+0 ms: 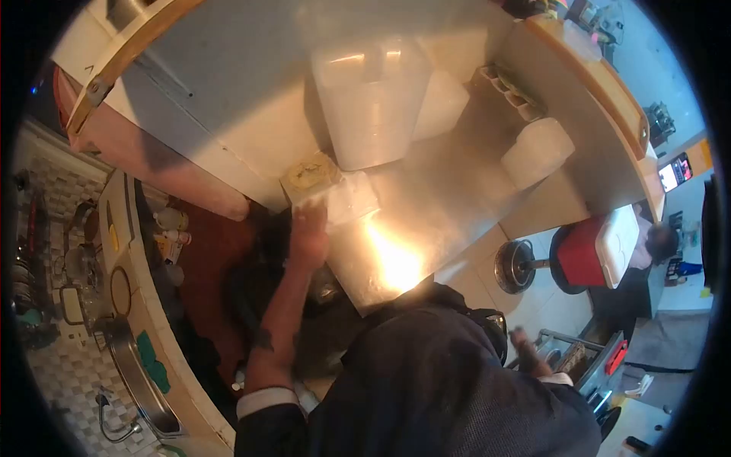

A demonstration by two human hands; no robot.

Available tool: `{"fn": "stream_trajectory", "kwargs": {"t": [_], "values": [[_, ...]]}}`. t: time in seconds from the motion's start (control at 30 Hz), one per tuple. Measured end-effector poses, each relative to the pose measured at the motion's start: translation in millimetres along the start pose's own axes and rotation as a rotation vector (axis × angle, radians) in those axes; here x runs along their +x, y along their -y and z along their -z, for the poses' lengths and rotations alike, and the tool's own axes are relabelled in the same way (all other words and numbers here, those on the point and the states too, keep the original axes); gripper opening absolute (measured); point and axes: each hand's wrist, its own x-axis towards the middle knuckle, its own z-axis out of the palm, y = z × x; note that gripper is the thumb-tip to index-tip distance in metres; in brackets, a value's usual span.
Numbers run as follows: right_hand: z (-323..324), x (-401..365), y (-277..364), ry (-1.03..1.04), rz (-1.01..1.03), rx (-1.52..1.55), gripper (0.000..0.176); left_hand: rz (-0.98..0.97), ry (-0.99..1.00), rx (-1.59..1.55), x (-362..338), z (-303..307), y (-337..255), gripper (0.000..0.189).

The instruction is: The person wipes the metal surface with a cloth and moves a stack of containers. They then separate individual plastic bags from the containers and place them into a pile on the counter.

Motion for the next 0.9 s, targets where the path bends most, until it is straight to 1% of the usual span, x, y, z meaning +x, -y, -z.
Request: {"fn": "stream_trajectory", "kwargs": {"t": [0.03,0.1,0.13,0.23,0.33,0.43,0.47,0.53,0.57,0.63,0.67,0.7,0.73,0.77,0.8,0.83,0.87,0.9], "values": [[1,-20,-19,0.113,-0.08,-0.016,0.053,0.116,0.136,-0.061,5,-3,1,0.06],[5,-39,-39,0.224,-0.048,0.019,0.051,0.364,0.404,-0.175,11,-8,-3,0.064],[8,-40,-43,0.261,-0.014,0.032,0.05,0.432,0.44,-0.25,11,-12,-7,0.066],[18,-22,-40,0.341,0.082,0.066,0.046,0.529,0.026,-0.275,6,-17,-44,0.07],[45,24,-25,0.396,0.164,0.069,0.043,0.754,-0.255,-0.164,1,-16,-95,0.053],[85,81,8,0.446,0.257,0.038,0.04,0.972,-0.259,-0.293,-12,-26,-133,0.031],[98,100,22,0.466,0.295,0.02,0.039,1.133,-0.372,-0.578,-13,-35,-139,0.019],[122,137,59,0.495,0.384,-0.02,0.037,1.29,-0.433,-0.631,28,-11,-172,0.02],[134,152,82,0.517,0.467,-0.081,0.036,1.373,-0.462,-0.661,44,1,-187,0.021],[152,179,138,0.557,0.802,-0.301,0.034,1.155,-0.495,-0.43,53,14,-184,0.024],[160,190,172,0.549,1.219,-0.522,0.033,1.045,-0.506,-0.323,58,20,-180,0.028],[171,194,209,0.51,1.582,-0.63,0.033,0.985,-0.53,-0.286,73,41,-182,0.04],[180,194,247,0.492,1.837,-0.634,0.032,0.952,-0.567,-0.297,86,67,-183,0.045],[217,144,272,0.801,1.278,-0.325,0.029,1.011,-0.628,-0.37,98,93,-185,0.042],[260,83,301,0.887,0.729,0.137,0.029,0.968,-0.617,-0.338,107,125,-185,0.04],[269,78,322,0.948,0.755,0.008,0.029,0.822,-0.627,-0.33,116,155,-185,0.039],[278,73,342,1.008,0.788,-0.121,0.031,0.543,-0.559,-0.397,110,189,-171,0.044],[279,60,361,0.96,0.918,-0.227,0.032,0.456,-0.476,-0.272,143,222,-188,0.052]]}}
